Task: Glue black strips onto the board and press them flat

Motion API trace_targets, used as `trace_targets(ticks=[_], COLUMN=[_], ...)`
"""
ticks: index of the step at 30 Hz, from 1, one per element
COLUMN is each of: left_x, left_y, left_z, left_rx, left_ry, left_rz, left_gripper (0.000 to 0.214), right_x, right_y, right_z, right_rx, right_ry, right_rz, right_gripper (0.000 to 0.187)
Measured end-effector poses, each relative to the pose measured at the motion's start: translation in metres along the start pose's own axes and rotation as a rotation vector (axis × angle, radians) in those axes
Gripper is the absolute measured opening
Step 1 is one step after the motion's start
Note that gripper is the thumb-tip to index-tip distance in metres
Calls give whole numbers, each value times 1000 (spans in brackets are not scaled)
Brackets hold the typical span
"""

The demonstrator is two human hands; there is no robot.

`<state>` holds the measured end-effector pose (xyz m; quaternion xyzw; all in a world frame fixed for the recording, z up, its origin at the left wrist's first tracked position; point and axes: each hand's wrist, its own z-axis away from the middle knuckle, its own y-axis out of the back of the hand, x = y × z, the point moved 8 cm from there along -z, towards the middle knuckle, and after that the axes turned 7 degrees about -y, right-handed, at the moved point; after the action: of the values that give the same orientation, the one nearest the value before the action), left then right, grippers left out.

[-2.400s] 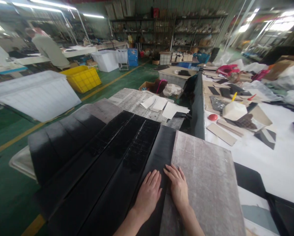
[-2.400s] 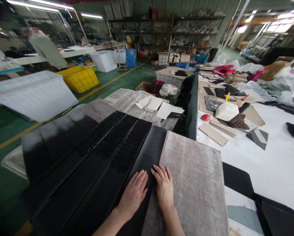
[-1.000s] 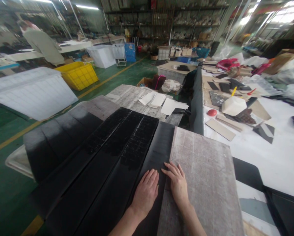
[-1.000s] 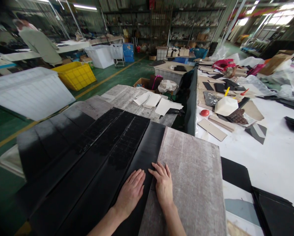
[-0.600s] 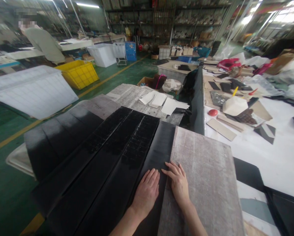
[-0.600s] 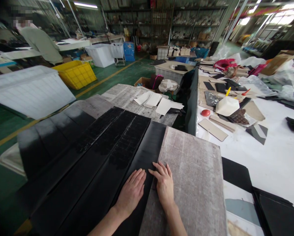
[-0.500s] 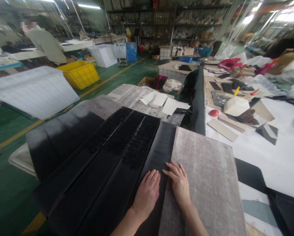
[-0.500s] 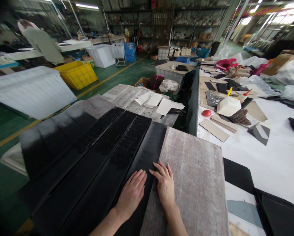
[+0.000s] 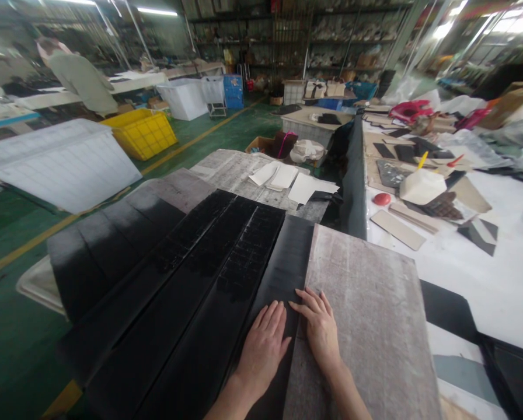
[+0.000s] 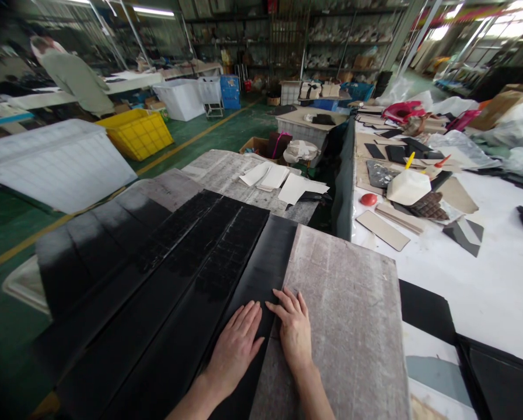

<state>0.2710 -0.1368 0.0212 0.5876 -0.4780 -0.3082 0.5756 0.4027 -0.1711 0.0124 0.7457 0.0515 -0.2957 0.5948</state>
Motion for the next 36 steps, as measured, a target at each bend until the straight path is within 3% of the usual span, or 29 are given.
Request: trace_targets(ticks=[30, 36], left_x=[3, 3], left_y=[-4, -2], left_z=[20, 19], left_rx=[-11, 7], left_ry=[-21, -31], left_rz=[-29, -9], left_gripper=[61, 60], right_x=[-1, 10], right_y=[1, 5], right_z=[0, -1], right_rx=[10, 64], right_ry=[8, -32], right_rz=[-27, -208], right_gripper=[49, 43])
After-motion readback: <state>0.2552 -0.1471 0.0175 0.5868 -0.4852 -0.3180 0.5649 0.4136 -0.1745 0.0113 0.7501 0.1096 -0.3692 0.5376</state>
